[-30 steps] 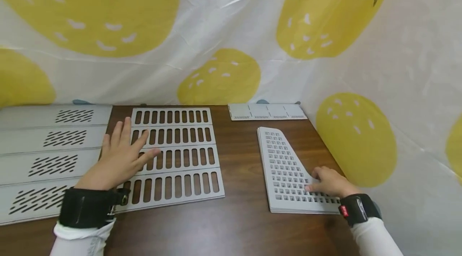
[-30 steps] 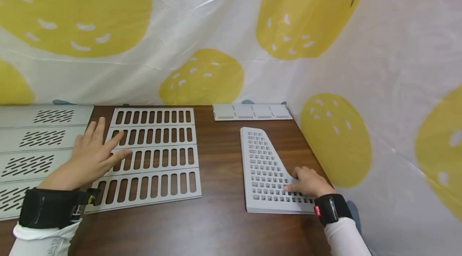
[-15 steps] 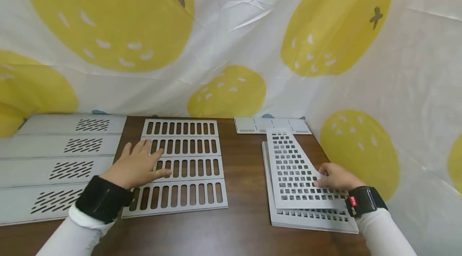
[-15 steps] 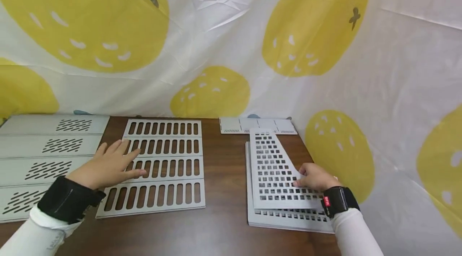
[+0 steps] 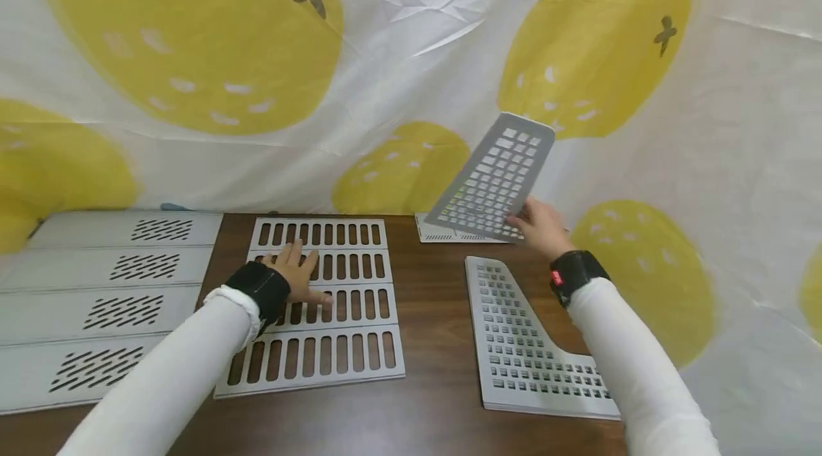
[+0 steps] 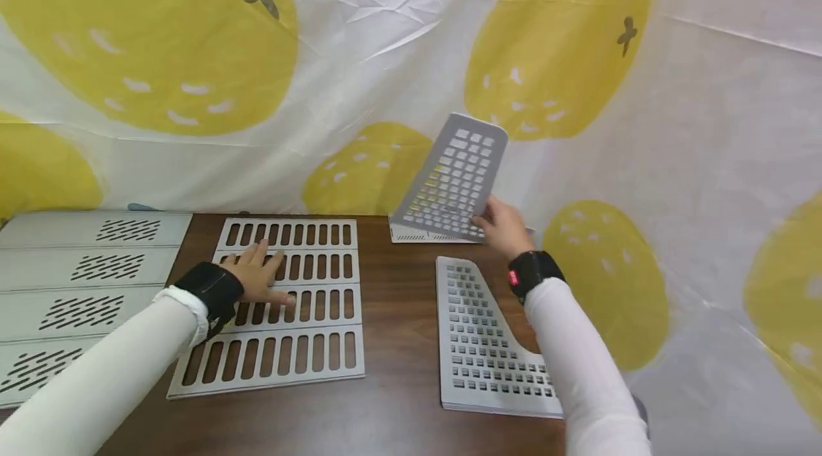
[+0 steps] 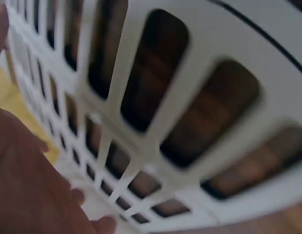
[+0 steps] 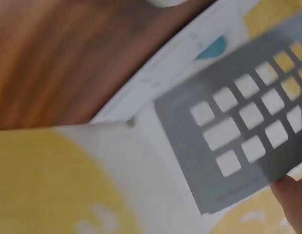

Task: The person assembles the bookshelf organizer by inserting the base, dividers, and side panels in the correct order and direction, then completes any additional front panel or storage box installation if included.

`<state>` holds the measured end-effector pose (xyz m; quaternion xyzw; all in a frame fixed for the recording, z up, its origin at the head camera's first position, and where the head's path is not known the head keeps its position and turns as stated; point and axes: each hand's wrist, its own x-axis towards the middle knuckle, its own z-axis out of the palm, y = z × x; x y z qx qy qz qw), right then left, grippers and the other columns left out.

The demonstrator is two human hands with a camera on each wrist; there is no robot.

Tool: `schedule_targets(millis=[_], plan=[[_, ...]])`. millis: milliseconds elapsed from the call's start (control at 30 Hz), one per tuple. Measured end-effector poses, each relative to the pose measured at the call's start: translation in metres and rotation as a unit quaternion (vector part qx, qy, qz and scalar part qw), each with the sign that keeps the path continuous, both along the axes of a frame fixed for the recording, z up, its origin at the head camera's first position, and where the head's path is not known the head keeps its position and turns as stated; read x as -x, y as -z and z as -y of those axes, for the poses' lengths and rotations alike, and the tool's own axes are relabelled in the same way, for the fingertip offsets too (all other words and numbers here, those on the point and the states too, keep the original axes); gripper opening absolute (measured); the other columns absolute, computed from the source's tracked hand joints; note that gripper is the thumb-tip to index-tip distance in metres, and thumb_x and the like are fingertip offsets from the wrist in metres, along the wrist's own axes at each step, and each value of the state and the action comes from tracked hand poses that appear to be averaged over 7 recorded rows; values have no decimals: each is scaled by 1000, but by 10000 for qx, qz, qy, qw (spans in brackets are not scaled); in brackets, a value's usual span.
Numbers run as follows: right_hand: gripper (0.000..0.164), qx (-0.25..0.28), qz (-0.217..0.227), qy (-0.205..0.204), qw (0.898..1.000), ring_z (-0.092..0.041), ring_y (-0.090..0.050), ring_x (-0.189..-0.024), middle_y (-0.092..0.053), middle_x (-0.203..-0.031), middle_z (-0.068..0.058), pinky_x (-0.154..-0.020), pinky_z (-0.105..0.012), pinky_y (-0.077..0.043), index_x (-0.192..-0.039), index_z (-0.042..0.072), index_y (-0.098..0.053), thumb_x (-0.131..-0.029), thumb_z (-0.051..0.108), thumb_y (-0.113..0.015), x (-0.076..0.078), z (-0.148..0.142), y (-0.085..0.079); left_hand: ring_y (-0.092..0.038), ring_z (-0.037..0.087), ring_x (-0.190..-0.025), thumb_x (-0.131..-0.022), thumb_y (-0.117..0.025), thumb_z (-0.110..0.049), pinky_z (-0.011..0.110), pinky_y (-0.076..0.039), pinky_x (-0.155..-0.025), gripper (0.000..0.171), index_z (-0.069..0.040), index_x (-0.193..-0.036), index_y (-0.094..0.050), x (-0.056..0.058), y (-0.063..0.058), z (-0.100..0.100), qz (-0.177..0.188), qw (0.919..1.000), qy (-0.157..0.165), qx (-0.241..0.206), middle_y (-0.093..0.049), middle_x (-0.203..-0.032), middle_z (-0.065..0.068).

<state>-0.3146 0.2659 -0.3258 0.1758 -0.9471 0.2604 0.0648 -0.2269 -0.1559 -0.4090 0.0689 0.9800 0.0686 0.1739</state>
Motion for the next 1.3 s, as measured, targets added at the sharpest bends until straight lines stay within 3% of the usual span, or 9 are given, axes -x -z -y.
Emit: schedule_targets(millis=[100, 200, 300, 367, 533, 733, 1000, 1100, 1300], plan=[[19, -215, -611, 9, 9979, -37, -66, -97, -69, -104, -22, -89, -48, -50, -105, -1, -62, -92, 13, -60, 21, 36, -3, -6, 50, -144, -65, -61, -80, 70, -10, -110, 124, -3, -151, -16, 15, 22, 5, -175, 9996, -228, -29, -2, -155, 34], [17, -612, -892, 61, 9941, -35, -67, -98, -72, -102, -17, -94, -48, -47, -104, 3, -66, -91, 13, -61, 35, 59, 0, -6, 52, -143, -54, -60, -88, 72, -11, -108, 136, -5, -152, -15, 23, 44, 9, -167, 9994, -293, -18, -3, -155, 34], [14, -1279, -1302, 310, 9827, -32, -68, -94, -74, -96, -11, -93, -47, -47, -100, 8, -67, -88, 14, -65, 46, 69, 2, -5, 53, -143, -48, -56, -93, 73, -9, -108, 141, -7, -152, -14, 32, 55, 7, -207, 9993, -227, -222, -2, -156, 33], [11, -1524, -1493, 371, 9763, -31, -69, -90, -75, -92, -9, -87, -45, -49, -96, 9, -67, -87, 15, -66, 53, 80, 7, -2, 53, -143, -46, -57, -93, 74, -5, -107, 143, -8, -153, -13, 30, 59, 12, -253, 9981, -287, -479, 1, -156, 31], [9, -1655, -1694, 402, 9707, -32, -69, -84, -74, -88, -10, -76, -48, -51, -90, 9, -65, -86, 17, -67, 66, 97, 11, 2, 51, -143, -41, -65, -89, 76, 0, -105, 147, -9, -153, -12, 26, 49, 14, -282, 9948, -514, -830, 4, -157, 29], [9, -1789, -1643, 555, 9685, -32, -69, -86, -73, -89, -10, -76, -50, -51, -88, 11, -62, -86, 19, -67, 74, 98, 18, 2, 48, -145, -43, -66, -87, 75, -2, -106, 144, -13, -154, -11, 28, 38, 6, -410, 9955, -528, -674, 3, -159, 25], [6, -1757, -1001, 268, 9790, -29, -69, -90, -74, -90, -7, -78, -49, -52, -90, 12, -65, -87, 17, -67, 71, 104, 41, 4, 46, -146, -45, -70, -83, 75, 0, -106, 140, -14, -153, -12, 4, 39, -4, -25, 9933, -652, -955, 5, -159, 25], [8, -1674, -1023, 225, 9803, -30, -69, -91, -74, -92, -8, -79, -49, -52, -93, 11, -65, -89, 18, -65, 75, 108, 41, 3, 45, -146, -46, -71, -82, 75, 0, -106, 139, -16, -153, -12, 9, 39, -1, -163, 9941, -680, -833, 4, -159, 23], [7, -1540, -1374, 304, 9780, -33, -69, -89, -73, -89, -10, -79, -52, -50, -90, 9, -63, -87, 15, -65, 83, 109, 26, 2, 45, -146, -45, -70, -83, 75, -1, -106, 140, -16, -154, -12, 25, 33, 7, -267, 9950, -644, -717, 4, -160, 22]])
